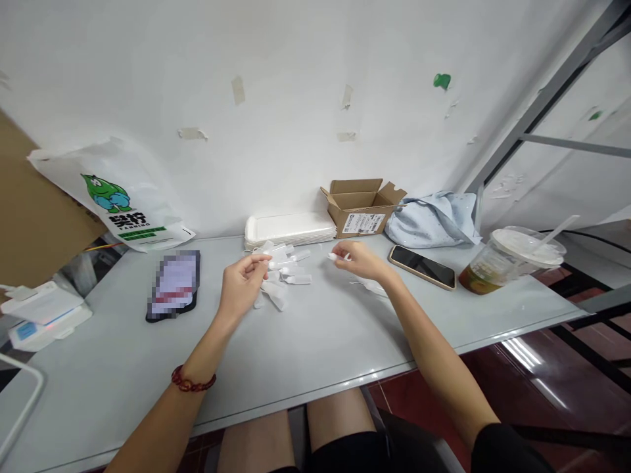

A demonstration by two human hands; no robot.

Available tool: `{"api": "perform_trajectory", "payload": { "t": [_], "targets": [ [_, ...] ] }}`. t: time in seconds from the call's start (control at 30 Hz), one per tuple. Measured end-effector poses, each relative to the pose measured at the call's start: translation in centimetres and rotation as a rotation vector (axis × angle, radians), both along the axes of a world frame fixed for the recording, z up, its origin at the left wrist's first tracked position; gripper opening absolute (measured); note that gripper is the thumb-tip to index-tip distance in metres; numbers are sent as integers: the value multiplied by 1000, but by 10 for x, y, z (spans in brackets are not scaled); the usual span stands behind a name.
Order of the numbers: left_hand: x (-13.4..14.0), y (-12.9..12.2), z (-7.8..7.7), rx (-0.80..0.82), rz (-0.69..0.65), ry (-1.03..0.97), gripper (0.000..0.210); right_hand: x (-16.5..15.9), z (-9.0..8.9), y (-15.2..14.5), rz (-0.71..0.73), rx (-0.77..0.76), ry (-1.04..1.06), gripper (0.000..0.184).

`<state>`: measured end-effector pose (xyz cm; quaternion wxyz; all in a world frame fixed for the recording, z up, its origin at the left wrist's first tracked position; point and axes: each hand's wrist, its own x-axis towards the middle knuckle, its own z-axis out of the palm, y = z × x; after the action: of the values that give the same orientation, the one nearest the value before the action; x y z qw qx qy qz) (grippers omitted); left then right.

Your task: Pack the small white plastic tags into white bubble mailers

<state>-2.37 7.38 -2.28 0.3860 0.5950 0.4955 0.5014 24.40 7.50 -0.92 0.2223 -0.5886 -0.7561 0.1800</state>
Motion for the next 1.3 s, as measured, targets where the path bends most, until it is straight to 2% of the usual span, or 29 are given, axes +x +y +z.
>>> {"api": "perform_trajectory", "payload": {
  "t": [0.1, 0.2, 0.33, 0.47, 0.63, 0.8, 1.3],
  "targets": [
    [5, -5, 0, -5, -107, 40, 29, -26, 0, -8, 131, 47, 168, 20],
    [8, -7, -2, -19, -202, 57, 38, -45, -1, -15, 220, 19, 306, 25],
    [9, -7, -6, -35, -249, 66, 46, -55, -4, -19, 245, -82, 491, 27],
    [10, -7, -8, -28, -233, 99, 36, -56, -4, -19, 227, -135, 598, 25],
    [11, -7, -3, -75, -230, 34, 30, -56, -2, -20, 201, -162, 661, 23],
    [11, -9, 3, -198, -268, -93, 32, -60, -5, -21, 262, -246, 740, 24],
    [10, -8, 2, -313, -325, -254, 35, -66, -3, -25, 291, -250, 736, 26]
  ]
}}
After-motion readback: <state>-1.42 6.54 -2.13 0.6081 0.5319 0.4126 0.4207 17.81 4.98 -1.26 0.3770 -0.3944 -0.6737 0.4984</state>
